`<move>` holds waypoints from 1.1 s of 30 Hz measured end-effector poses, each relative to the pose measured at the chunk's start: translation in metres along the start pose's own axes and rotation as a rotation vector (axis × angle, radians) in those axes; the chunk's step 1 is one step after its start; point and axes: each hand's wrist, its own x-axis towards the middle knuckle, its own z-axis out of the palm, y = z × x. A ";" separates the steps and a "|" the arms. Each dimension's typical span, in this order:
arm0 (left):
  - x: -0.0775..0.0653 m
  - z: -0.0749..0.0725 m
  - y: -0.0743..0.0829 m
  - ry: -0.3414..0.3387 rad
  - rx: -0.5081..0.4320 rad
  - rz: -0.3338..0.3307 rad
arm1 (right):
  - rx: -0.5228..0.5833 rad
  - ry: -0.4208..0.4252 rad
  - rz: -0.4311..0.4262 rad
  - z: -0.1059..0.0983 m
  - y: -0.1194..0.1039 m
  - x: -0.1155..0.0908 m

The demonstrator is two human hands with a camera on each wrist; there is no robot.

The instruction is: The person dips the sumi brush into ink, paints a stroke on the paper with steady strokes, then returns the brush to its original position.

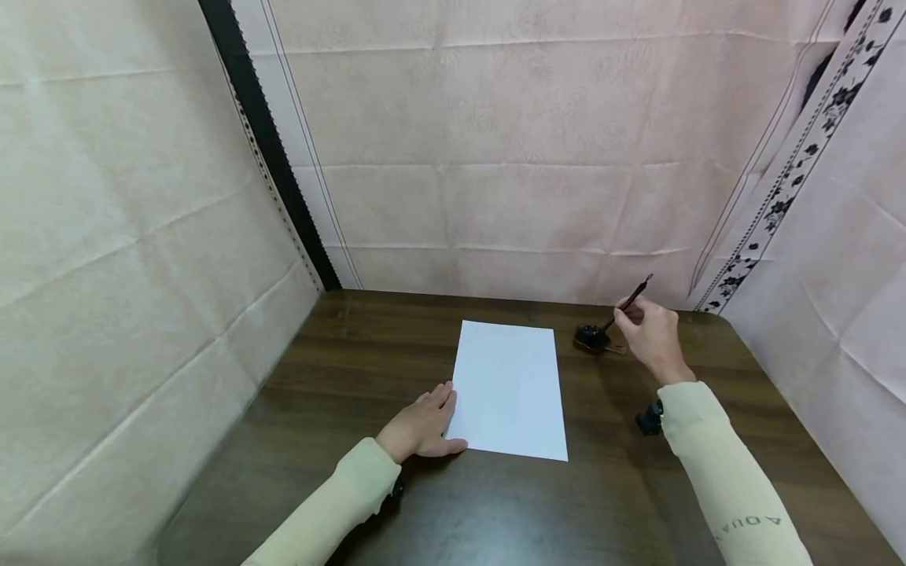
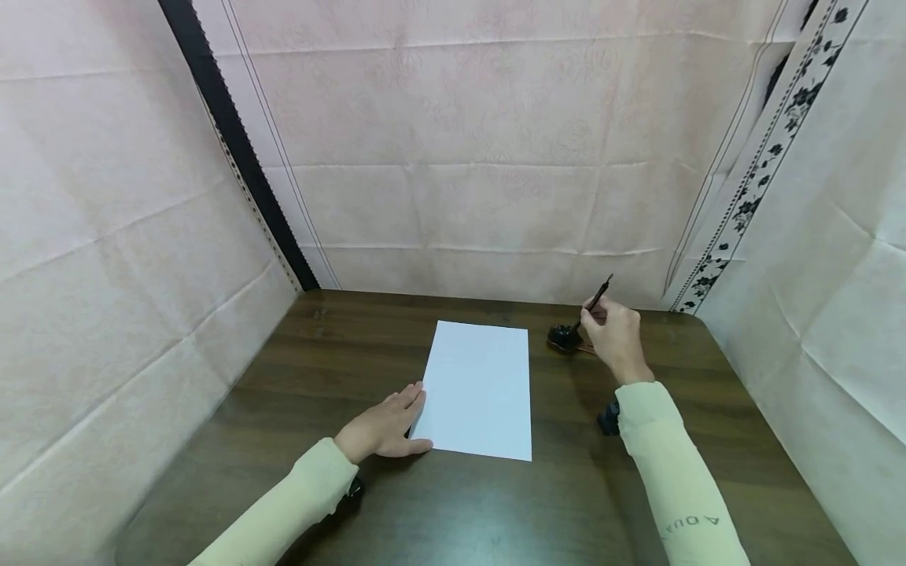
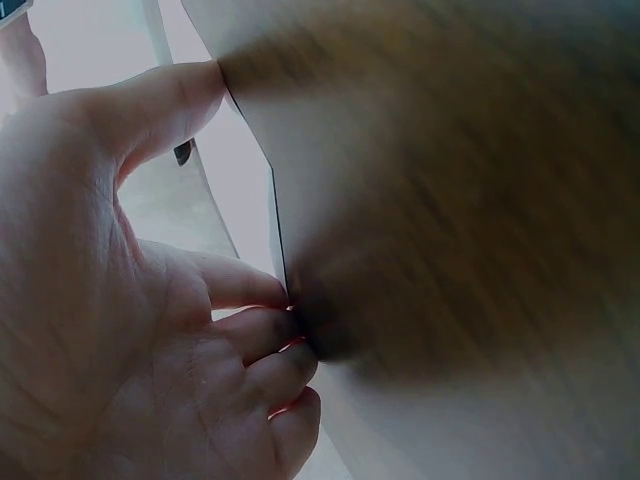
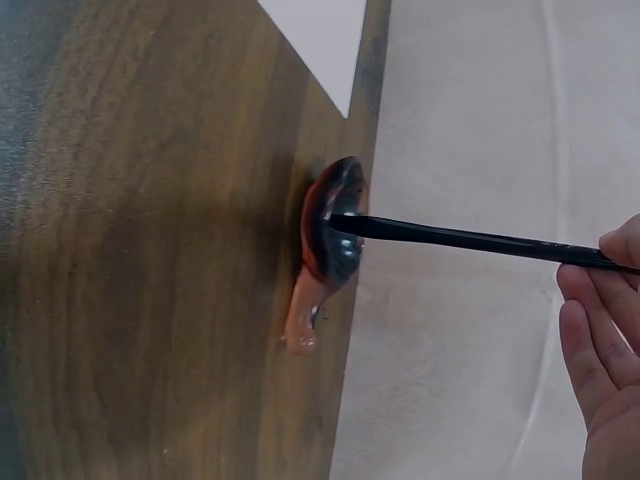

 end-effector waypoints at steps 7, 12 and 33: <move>0.001 -0.001 -0.001 -0.007 -0.003 -0.002 | 0.009 0.020 -0.002 -0.002 -0.005 0.006; 0.000 0.000 -0.001 -0.003 -0.007 -0.001 | -0.002 -0.023 0.008 0.001 -0.003 0.001; 0.001 0.001 -0.001 -0.009 0.008 0.000 | 0.009 -0.053 0.014 -0.005 0.001 -0.003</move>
